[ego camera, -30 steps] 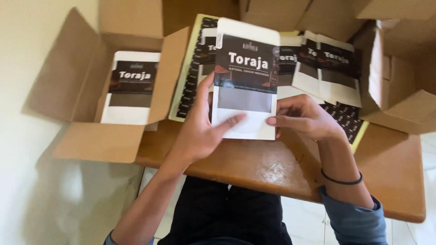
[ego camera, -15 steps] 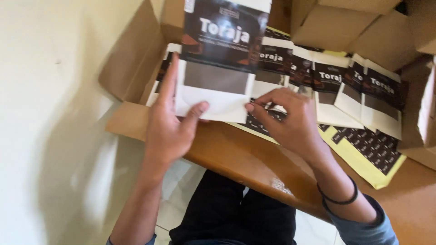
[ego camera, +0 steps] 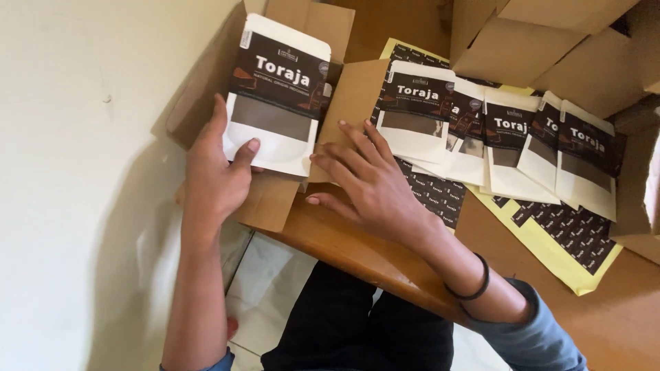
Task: Folding the tops of coffee bags and organizing them into cardboard shipping boxes.
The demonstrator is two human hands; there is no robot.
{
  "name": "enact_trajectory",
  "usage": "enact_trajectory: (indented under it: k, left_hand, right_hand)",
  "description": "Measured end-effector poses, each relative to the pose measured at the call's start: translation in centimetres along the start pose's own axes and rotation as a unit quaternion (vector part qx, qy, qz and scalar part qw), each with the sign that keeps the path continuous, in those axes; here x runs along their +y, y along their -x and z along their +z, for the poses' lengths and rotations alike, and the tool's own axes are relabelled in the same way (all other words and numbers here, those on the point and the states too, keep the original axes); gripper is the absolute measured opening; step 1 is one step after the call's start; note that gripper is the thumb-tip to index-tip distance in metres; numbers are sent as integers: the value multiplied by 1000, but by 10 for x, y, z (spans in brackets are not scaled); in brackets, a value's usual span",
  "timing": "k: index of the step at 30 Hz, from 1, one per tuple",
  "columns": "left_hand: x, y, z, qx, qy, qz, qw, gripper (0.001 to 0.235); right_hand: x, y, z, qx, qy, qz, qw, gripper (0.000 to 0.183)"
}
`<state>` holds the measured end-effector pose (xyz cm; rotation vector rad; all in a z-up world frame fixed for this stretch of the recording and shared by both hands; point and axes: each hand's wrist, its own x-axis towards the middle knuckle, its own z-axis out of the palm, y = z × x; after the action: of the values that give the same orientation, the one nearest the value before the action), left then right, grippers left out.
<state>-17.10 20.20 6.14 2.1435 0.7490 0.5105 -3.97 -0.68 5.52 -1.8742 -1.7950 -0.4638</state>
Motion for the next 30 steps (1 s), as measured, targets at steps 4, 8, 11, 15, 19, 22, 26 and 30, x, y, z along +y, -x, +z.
enact_trajectory:
  k: [4, 8, 11, 15, 19, 22, 26, 30]
  left_hand:
    - [-21, -17, 7, -7, -84, -2, 996, 76]
    - [-29, -26, 17, -34, -122, 1, 992, 76]
    - [-41, -31, 24, -45, -196, 21, 979, 75]
    - [-44, -29, 30, -54, -298, 54, 952, 87]
    - [-42, -28, 29, -71, -318, 11, 945, 88]
    - [-36, -25, 22, -106, -314, 12, 943, 69]
    - [-28, -22, 17, -147, -317, 38, 936, 69]
    - [-17, -19, 11, -161, -300, 36, 939, 73]
  right_hand:
    - [3, 4, 1, 1, -18, 14, 1000, 42]
    - [5, 6, 5, -2, -17, 15, 1000, 40]
    - [6, 10, 9, 3, -16, 18, 1000, 39]
    - [10, 16, 13, 6, -16, 15, 1000, 30]
    - [13, 21, 20, -3, -31, 20, 999, 29]
    - [15, 25, 29, 16, -41, 66, 997, 27]
    - [15, 27, 28, 13, -47, 74, 996, 27]
    - [16, 27, 29, 16, -61, 71, 996, 28]
